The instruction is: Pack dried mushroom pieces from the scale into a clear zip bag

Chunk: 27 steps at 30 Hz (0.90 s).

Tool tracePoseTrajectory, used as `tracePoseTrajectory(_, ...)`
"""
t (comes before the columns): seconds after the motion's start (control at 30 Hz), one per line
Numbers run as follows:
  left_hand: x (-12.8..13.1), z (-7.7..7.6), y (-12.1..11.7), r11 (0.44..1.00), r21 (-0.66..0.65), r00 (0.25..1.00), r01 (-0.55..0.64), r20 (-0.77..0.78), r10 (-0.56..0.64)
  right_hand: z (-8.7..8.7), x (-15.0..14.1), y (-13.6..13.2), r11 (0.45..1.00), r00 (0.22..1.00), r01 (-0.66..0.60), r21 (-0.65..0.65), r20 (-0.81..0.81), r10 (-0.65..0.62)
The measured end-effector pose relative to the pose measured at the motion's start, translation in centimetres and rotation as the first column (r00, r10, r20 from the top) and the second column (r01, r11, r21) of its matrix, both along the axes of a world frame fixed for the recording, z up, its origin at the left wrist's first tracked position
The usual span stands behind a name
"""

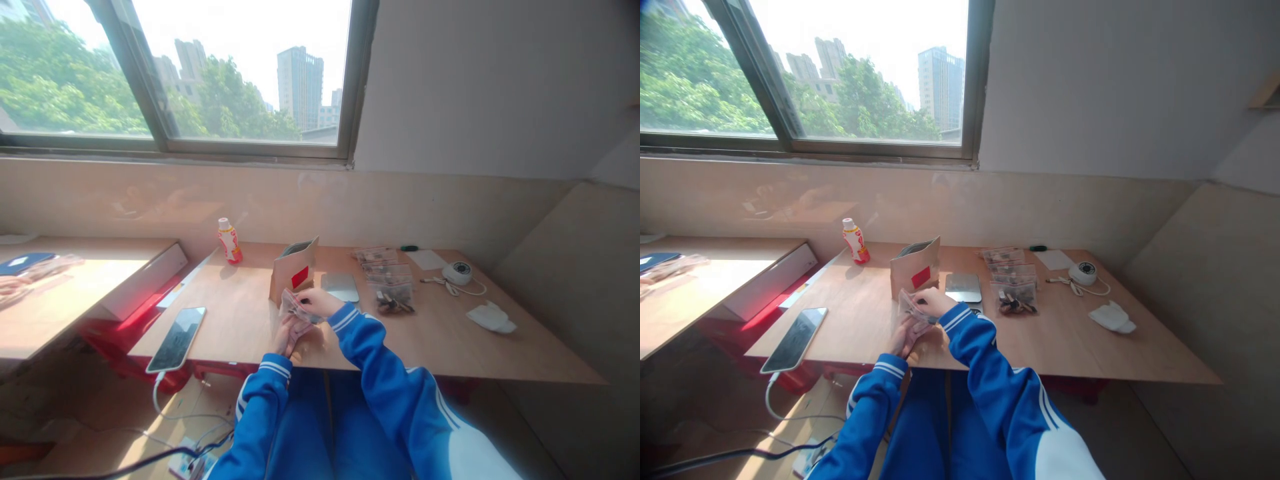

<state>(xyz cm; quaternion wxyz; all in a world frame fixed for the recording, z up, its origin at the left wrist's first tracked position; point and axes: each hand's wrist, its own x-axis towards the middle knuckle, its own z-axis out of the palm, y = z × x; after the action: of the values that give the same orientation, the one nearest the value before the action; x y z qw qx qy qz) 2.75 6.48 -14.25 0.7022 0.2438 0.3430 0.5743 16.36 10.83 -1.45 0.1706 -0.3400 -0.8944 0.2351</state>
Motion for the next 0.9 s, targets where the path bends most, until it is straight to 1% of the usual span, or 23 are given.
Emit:
tracePoseTrajectory(0.1,0.0,-0.2,-0.1,1.000,0.014,1.000,0.005,0.023,-0.006,1.0,0.5,-0.3,1.000,1.000,-0.002,-0.024,0.011,0.002)
tracePoseTrajectory(0.2,0.0,-0.2,-0.2,1.000,-0.001,0.999,-0.013,0.045,0.013,1.8,0.9,-0.5,0.999,1.000,0.024,-0.036,-0.013,-0.025)
tracePoseTrajectory(0.3,0.0,0.1,-0.2,1.000,-0.023,0.999,-0.009,0.044,0.010,2.6,1.3,-0.7,0.996,0.997,0.064,-0.059,-0.045,-0.066)
tracePoseTrajectory(0.4,0.1,0.5,-0.3,0.999,-0.038,0.999,-0.019,0.039,0.021,3.5,2.0,-0.8,0.993,0.994,0.074,-0.086,-0.069,-0.080)
tracePoseTrajectory(0.57,0.0,0.7,-0.3,1.000,-0.009,1.000,0.009,0.028,-0.008,4.7,4.0,-0.7,0.991,0.989,0.098,-0.093,-0.101,-0.107)
tracePoseTrajectory(0.63,-0.1,0.8,-0.3,1.000,-0.002,0.999,0.014,0.029,-0.014,4.9,4.6,-0.6,0.988,0.986,0.121,-0.091,-0.103,-0.130)
tracePoseTrajectory(0.7,0.0,0.9,-0.4,1.000,0.002,0.999,0.028,0.034,-0.028,4.8,4.8,-0.6,0.989,0.987,0.114,-0.091,-0.102,-0.123)
tracePoseTrajectory(0.8,0.2,1.1,-0.6,0.997,0.023,0.996,0.067,0.056,-0.068,4.2,4.0,-0.8,0.989,0.988,0.102,-0.109,-0.106,-0.114)
tracePoseTrajectory(0.9,0.4,1.2,-0.9,0.997,0.041,0.995,0.061,0.073,-0.063,3.5,2.6,-1.2,0.976,0.978,0.137,-0.168,-0.135,-0.161)
